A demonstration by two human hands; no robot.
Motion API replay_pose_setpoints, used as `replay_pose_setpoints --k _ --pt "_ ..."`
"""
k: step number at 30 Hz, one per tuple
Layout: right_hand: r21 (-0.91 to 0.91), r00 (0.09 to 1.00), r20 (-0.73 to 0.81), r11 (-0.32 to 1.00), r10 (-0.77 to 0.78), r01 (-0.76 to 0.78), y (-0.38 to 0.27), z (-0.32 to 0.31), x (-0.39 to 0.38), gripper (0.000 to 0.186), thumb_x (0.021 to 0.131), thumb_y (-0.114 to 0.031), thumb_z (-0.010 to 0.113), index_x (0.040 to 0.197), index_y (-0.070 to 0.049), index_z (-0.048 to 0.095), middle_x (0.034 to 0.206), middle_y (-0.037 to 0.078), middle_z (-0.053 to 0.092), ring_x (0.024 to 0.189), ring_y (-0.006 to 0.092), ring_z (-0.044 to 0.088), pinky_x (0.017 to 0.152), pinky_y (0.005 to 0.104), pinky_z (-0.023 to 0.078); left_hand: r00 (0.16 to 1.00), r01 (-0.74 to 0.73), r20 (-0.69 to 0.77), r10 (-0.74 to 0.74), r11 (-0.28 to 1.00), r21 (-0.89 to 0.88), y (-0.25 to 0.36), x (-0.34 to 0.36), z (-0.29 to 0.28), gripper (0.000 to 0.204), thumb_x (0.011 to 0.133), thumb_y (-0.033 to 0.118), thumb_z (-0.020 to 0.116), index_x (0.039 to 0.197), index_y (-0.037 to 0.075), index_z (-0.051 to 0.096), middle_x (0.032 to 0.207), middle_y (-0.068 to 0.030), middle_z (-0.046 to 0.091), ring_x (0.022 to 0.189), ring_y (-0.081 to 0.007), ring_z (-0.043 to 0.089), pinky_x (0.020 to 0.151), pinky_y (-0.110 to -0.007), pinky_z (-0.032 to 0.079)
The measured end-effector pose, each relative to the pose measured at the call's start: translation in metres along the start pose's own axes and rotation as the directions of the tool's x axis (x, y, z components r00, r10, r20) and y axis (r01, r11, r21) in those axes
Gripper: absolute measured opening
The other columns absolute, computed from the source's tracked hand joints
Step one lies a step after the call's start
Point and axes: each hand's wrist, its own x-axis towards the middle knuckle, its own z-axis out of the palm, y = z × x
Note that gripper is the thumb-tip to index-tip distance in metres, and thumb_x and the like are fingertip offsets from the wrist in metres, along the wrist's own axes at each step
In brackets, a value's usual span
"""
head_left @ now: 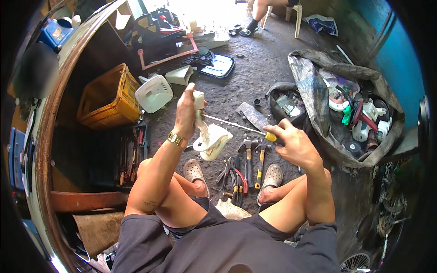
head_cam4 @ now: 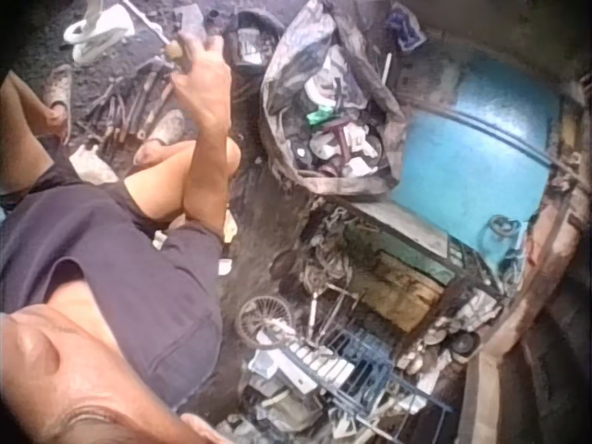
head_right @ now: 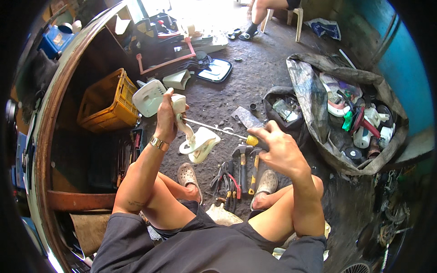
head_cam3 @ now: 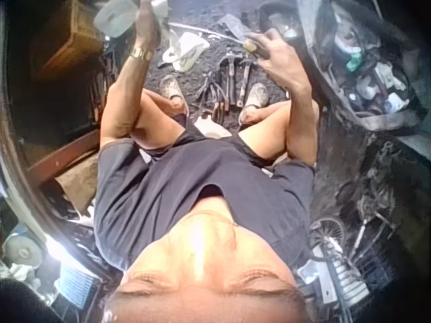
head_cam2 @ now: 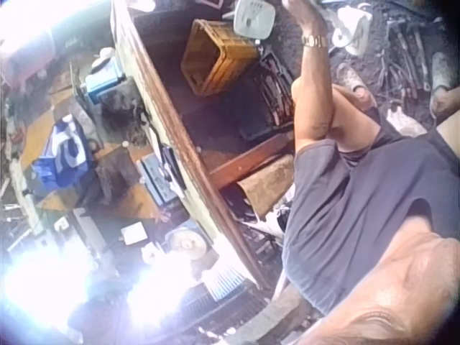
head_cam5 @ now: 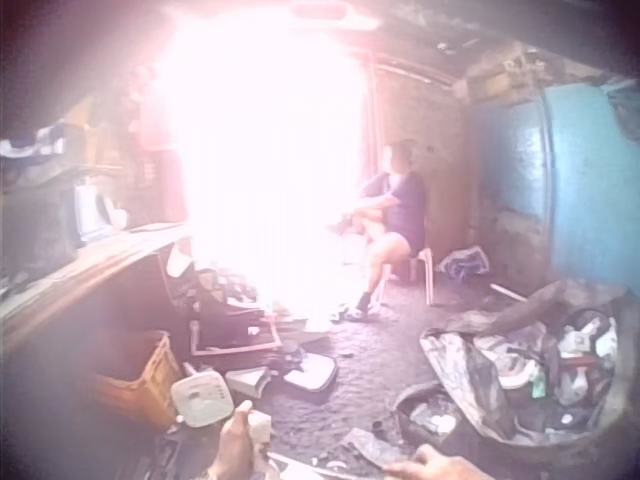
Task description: The person sits on the floor in a cluttered workshop and uses a screwdriver to disassemble and reassemble a white plastic object. They also handle a metal strainer and a green plastic frame, placing them aside. Another person is visible in the background.
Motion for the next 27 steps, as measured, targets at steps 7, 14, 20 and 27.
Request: replay_pose_setpoints --k 7,14,20,27 --pt "-0.092 0.995 0.021 0.991 -0.095 0.096 0.008 0.003 0.013 0.03 0.093 -0.031 0.067 0.11 -0.007 0.071 0.102 0.015 0.066 0.099 0.0371 0.064 0.09 0.047 0.048 0.918 0.21 0.361 -0.164 0.974 -0.09 -0.015 0.005 0.002 0.04 0.099 0.042 0.065 0.121 0.01 0.056 0.096 -0.0064 0.064 0.084 -0.0156 0.062 0.074 -0.033 0.05" --pt "0.04 0.918 -0.302 0.965 0.257 -0.257 0.017 0.007 0.029 0.028 0.089 -0.019 0.072 0.112 -0.005 0.063 0.092 0.015 0.071 0.089 0.0372 0.069 0.082 0.0484 0.051 0.854 0.238 0.52 -0.026 0.908 -0.345 -0.006 -0.006 0.009 0.046 0.102 0.03 0.061 0.139 0.006 0.05 0.111 -0.0148 0.065 0.097 -0.0253 0.065 0.093 -0.043 0.052" --pt "0.652 0.949 -0.236 0.758 0.211 -0.007 -0.022 0.043 0.045 0.055 0.086 -0.031 0.082 0.131 -0.008 0.062 0.091 0.006 0.071 0.081 0.016 0.068 0.075 0.0347 0.055 0.915 0.089 0.395 0.084 0.913 -0.399 -0.001 -0.025 0.045 0.067 0.091 0.018 0.079 0.144 0.002 0.042 0.113 -0.0098 0.063 0.102 -0.0226 0.065 0.093 -0.043 0.054" --pt "0.617 0.895 -0.378 0.785 0.237 0.053 -0.037 0.051 0.073 0.037 0.085 -0.018 0.083 0.116 -0.003 0.068 0.088 0.004 0.068 0.075 0.0113 0.064 0.068 0.0301 0.052 0.94 0.17 0.339 -0.04 0.916 -0.363 -0.005 -0.025 0.065 0.044 0.096 0.024 0.074 0.125 0.003 0.05 0.123 -0.0139 0.063 0.111 -0.0244 0.065 0.099 -0.042 0.054"
